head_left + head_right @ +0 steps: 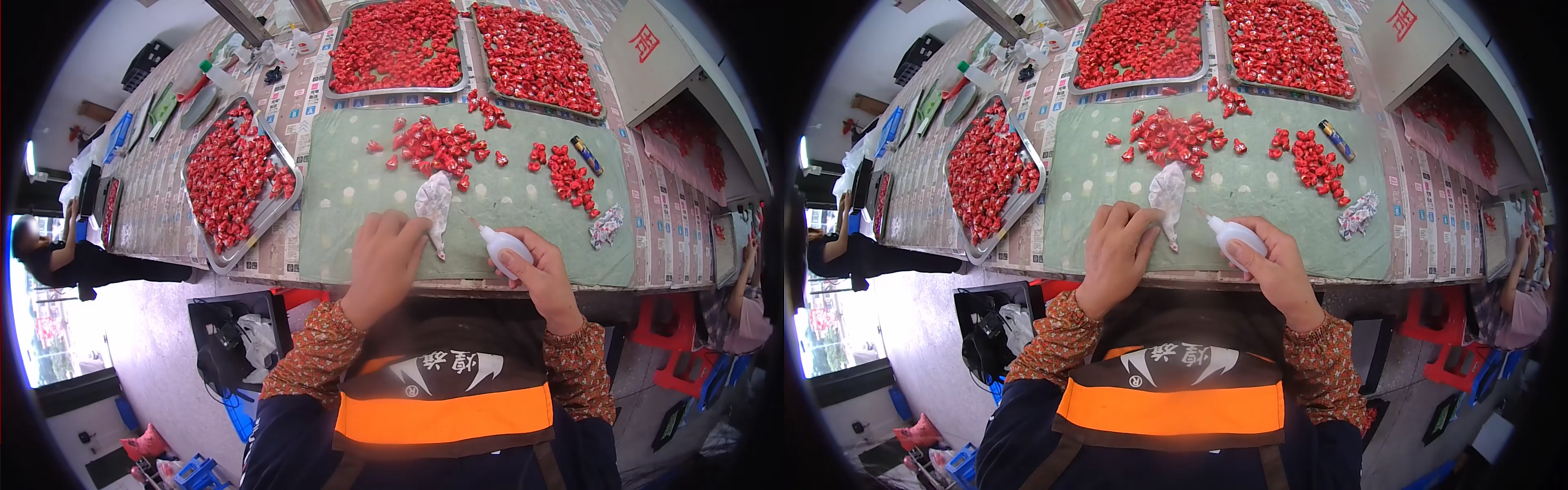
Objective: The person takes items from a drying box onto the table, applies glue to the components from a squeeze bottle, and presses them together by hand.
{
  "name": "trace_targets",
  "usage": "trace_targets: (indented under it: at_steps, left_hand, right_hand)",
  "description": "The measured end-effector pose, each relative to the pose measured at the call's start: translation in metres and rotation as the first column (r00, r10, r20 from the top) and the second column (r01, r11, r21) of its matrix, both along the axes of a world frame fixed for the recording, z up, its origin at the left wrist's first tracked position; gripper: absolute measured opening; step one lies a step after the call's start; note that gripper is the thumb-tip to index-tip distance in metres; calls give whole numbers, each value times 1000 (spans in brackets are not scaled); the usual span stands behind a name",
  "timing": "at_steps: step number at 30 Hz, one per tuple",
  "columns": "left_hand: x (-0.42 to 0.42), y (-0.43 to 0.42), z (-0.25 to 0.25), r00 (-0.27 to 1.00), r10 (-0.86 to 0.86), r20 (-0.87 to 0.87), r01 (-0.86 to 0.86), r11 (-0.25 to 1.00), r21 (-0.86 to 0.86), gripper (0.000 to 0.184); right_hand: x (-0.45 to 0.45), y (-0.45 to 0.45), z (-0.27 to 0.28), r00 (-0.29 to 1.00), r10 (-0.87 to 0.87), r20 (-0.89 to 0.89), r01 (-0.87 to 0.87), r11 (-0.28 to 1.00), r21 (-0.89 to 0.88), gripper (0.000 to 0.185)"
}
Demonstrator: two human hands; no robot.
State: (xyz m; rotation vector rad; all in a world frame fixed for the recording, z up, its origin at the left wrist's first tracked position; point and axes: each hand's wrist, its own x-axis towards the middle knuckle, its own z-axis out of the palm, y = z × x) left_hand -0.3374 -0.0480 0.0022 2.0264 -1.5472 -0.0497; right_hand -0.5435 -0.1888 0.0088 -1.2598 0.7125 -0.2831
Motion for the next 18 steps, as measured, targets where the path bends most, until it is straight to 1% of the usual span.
trace_targets:
  at_steps: [4, 6, 10, 12, 13, 15, 16, 18]
  left_hand:
    - [2, 2, 1, 1000, -21, -2, 21, 1000, 5, 19]
    - [2, 2, 2, 1000, -24, -6, 25, 999, 28, 19]
    - [2, 2, 1, 1000, -26, 13, 25, 999, 32, 23]
    - [3, -1, 0, 998, 49, 33, -48, 998, -49, 27]
    - [2, -3, 2, 998, 49, 33, -47, 998, -48, 27]
    - [2, -9, 6, 982, 161, 94, -161, 987, -10, 31]
    - [3, -13, 5, 982, 163, 94, -163, 987, -10, 31]
    - [5, -20, 1, 977, 152, 150, -156, 988, 19, 32]
  right_hand:
    - [-1, 0, -3, 1000, 0, 13, 0, 1000, 14, 33]
    - [-1, 1, -2, 1000, 12, 11, -12, 1000, -19, 33]
    - [0, 3, 3, 1000, 27, 5, -27, 999, -28, 31]
    - [-1, 3, 3, 999, 31, 10, -31, 999, -24, 30]
    - [-1, 3, 3, 999, 31, 10, -31, 999, -22, 30]
    - [-1, 3, 2, 1000, 30, -7, -30, 999, -23, 29]
    - [-1, 4, 2, 999, 32, -7, -32, 999, -23, 29]
    - [1, 5, 1, 1000, 18, -1, -18, 998, -62, 29]
